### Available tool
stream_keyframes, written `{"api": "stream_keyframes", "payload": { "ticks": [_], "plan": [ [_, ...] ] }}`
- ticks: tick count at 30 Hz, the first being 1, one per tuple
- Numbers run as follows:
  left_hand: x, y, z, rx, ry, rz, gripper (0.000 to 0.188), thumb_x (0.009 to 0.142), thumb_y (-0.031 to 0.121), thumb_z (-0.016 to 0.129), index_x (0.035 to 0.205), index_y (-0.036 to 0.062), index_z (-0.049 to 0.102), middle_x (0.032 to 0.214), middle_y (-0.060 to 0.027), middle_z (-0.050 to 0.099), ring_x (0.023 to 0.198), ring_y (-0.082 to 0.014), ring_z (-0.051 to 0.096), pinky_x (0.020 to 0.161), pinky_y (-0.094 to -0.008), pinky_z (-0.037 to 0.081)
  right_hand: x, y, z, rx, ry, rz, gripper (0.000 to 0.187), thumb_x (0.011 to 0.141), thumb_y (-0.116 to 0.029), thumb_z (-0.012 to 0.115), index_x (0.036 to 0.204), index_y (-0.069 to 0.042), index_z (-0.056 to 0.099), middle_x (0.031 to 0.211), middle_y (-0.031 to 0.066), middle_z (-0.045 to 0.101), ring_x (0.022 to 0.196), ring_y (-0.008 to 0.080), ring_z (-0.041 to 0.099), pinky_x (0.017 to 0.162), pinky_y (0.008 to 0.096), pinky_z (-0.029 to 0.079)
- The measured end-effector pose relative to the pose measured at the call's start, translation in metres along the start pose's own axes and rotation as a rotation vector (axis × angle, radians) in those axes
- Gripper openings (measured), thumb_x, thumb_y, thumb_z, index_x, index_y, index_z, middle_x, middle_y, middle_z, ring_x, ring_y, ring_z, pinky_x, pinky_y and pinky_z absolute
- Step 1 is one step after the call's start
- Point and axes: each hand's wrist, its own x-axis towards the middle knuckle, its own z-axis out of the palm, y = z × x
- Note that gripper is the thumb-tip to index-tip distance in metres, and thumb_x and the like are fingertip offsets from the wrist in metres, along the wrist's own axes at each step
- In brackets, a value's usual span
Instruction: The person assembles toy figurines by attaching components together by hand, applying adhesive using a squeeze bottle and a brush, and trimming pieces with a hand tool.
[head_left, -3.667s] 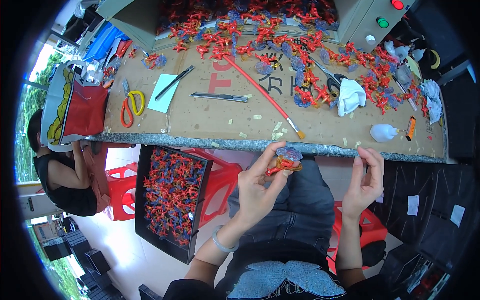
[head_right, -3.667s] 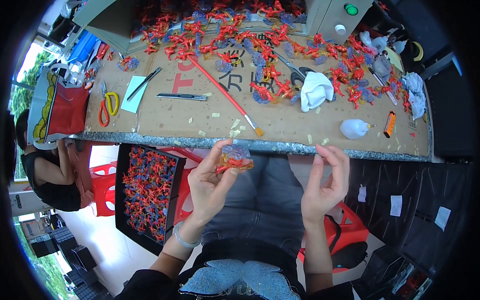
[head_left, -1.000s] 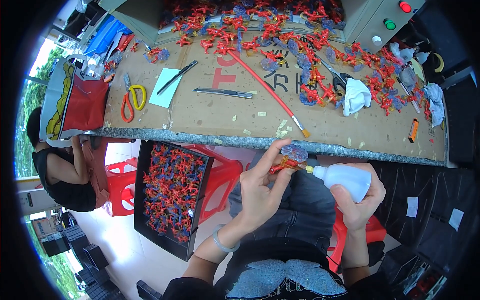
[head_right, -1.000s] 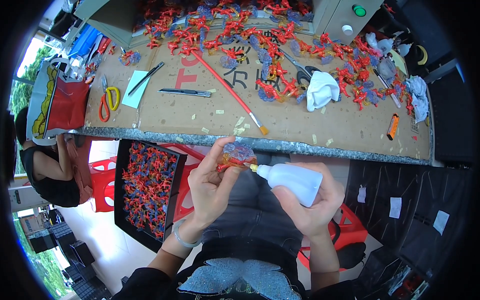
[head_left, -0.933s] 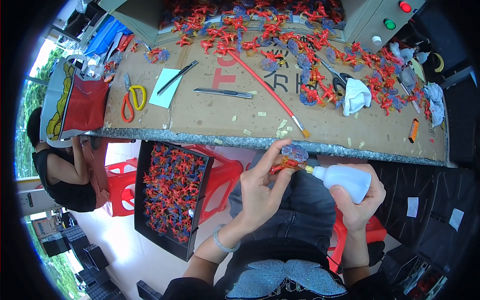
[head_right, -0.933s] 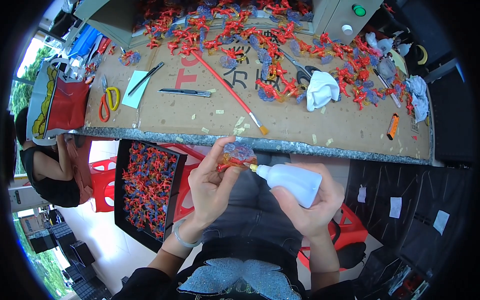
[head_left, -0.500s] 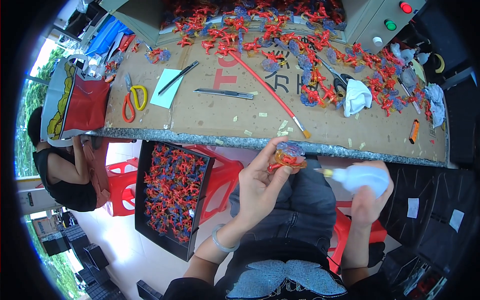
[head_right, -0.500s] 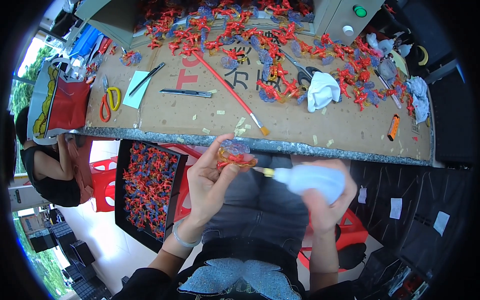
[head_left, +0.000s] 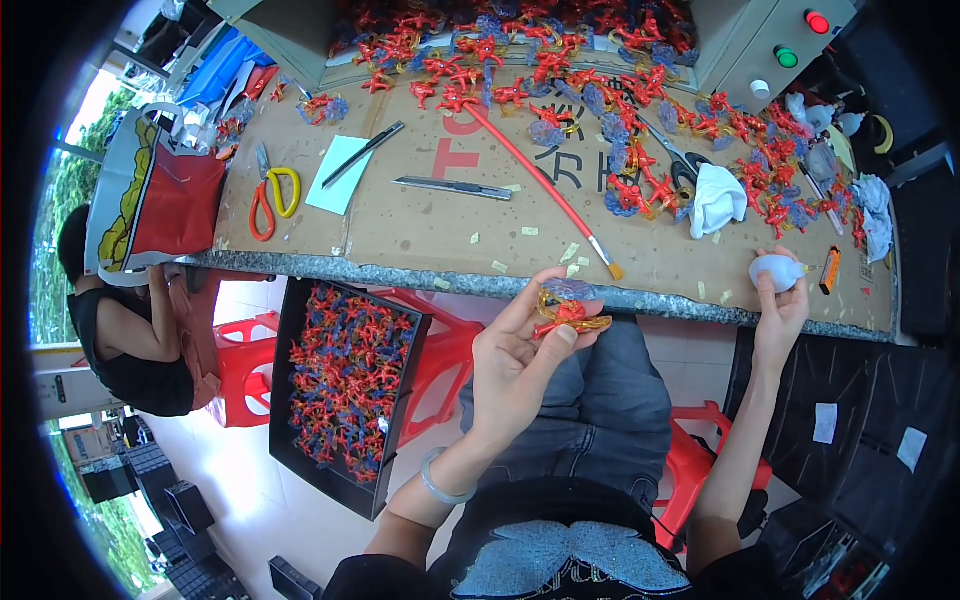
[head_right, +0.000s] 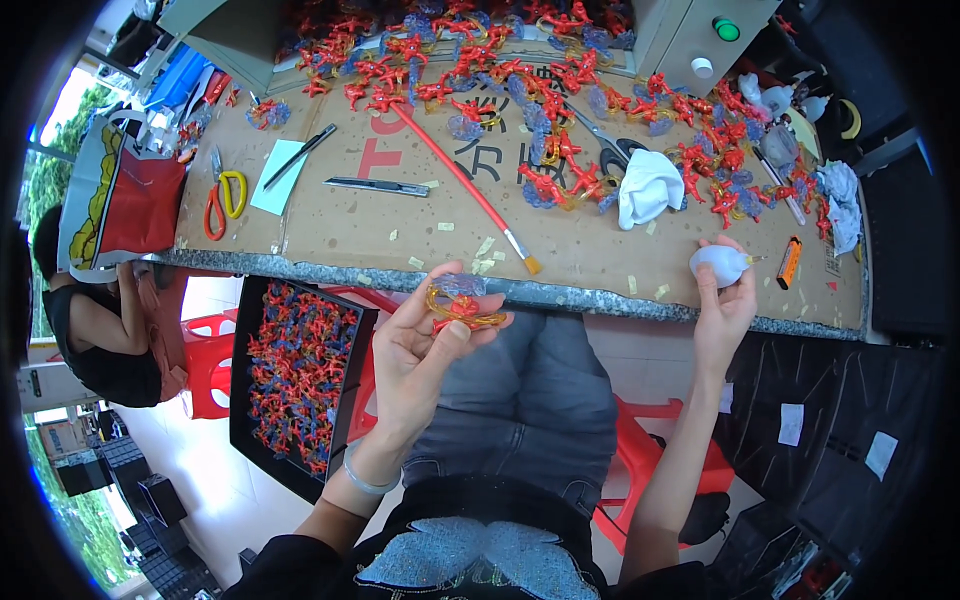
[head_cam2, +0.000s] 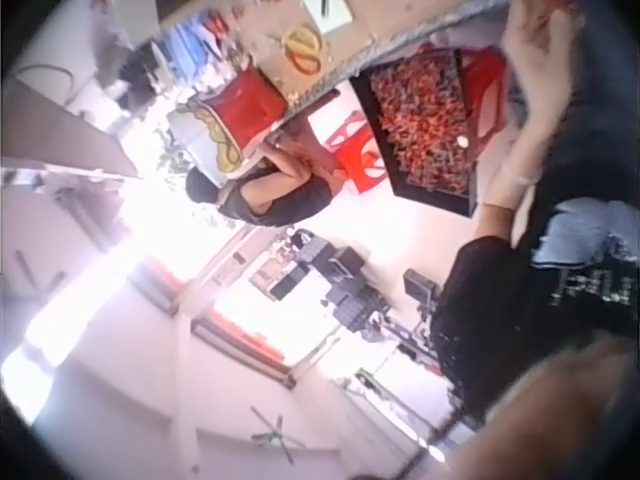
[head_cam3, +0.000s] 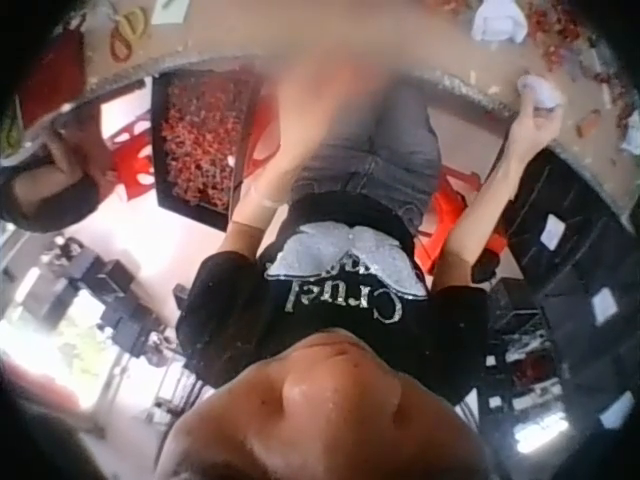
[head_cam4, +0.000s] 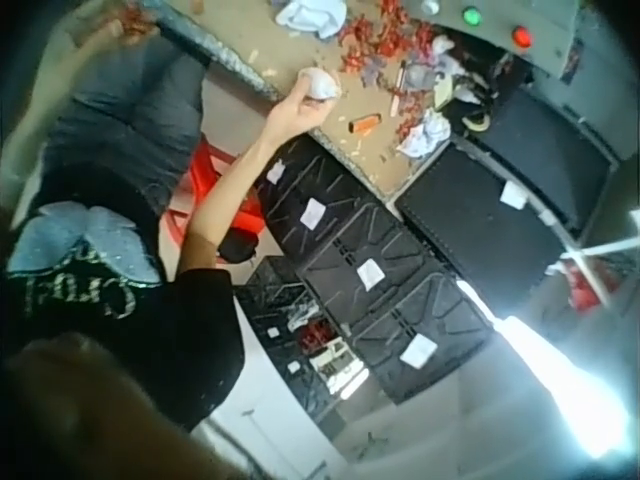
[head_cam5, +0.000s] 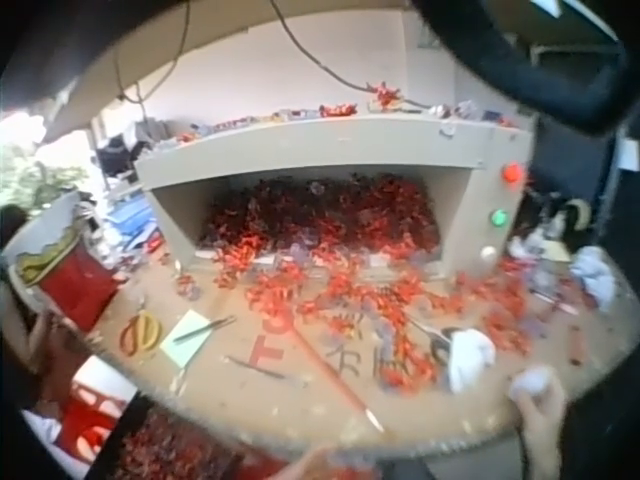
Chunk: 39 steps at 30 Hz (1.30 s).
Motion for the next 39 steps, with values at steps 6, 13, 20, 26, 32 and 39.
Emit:
{"api": "stream_keyframes", "payload": {
  "ticks": [6,13,20,26,32,39],
  "plan": [
    [-0.001,0.002,0.003,0.018,0.046,-0.038,0.048,0.094,-0.003,0.047,0.140,-0.0032,0.032,0.116,-0.0228,0.060,0.105,-0.0237,0.062,0.089,-0.0319,0.053,-0.005,0.006,0.010,-0.106,0.241,-0.212,0.042,0.086,-0.002,0.064,0.124,0.003,0.047,0.111,0.0117,0.058,0.102,0.0190,0.056,0.092,0.0309,0.044],
    [0.001,-0.009,0.011,0.099,0.126,-0.065,0.048,0.091,-0.004,0.051,0.138,-0.0043,0.037,0.109,-0.0193,0.064,0.097,-0.0187,0.064,0.083,-0.0298,0.056,-0.077,-0.087,0.067,-0.434,-0.066,-0.736,0.025,0.069,0.005,0.068,0.093,0.000,0.063,0.088,0.0109,0.061,0.084,0.0259,0.060,0.072,0.0362,0.047],
    [0.002,-0.016,0.014,0.188,0.154,0.011,0.047,0.089,-0.006,0.054,0.135,-0.0045,0.042,0.102,-0.0142,0.067,0.089,-0.0080,0.060,0.076,-0.0216,0.052,-0.072,-0.081,0.109,-0.360,-0.297,-0.788,0.028,0.064,0.004,0.072,0.090,0.000,0.064,0.086,0.0102,0.062,0.078,0.0267,0.062,0.068,0.0354,0.049],
    [-0.001,-0.015,0.012,0.250,0.158,0.029,0.046,0.088,-0.006,0.055,0.132,-0.0050,0.045,0.097,-0.0100,0.068,0.085,-0.0049,0.057,0.071,-0.0198,0.051,-0.066,-0.078,0.112,-0.408,-0.342,-0.868,0.026,0.064,0.007,0.072,0.087,0.001,0.062,0.082,0.0103,0.063,0.074,0.0275,0.063,0.068,0.0373,0.050],
    [0.003,-0.019,0.008,0.193,0.168,-0.017,0.043,0.088,-0.003,0.056,0.130,-0.0079,0.046,0.095,-0.0116,0.069,0.081,-0.0068,0.060,0.071,-0.0207,0.052,-0.061,-0.065,0.114,-0.353,-0.408,-0.801,0.026,0.066,0.003,0.072,0.089,0.000,0.061,0.085,0.0090,0.063,0.075,0.0261,0.062,0.068,0.0355,0.050],
    [0.007,-0.018,0.004,0.193,0.182,-0.086,0.045,0.087,-0.001,0.057,0.129,-0.0137,0.044,0.095,-0.0150,0.069,0.079,-0.0137,0.067,0.068,-0.0245,0.058,-0.054,-0.064,0.111,-0.152,-0.580,-0.320,0.019,0.071,0.003,0.068,0.089,0.001,0.063,0.080,0.0093,0.065,0.074,0.0214,0.063,0.066,0.0302,0.050]
  ]
}}
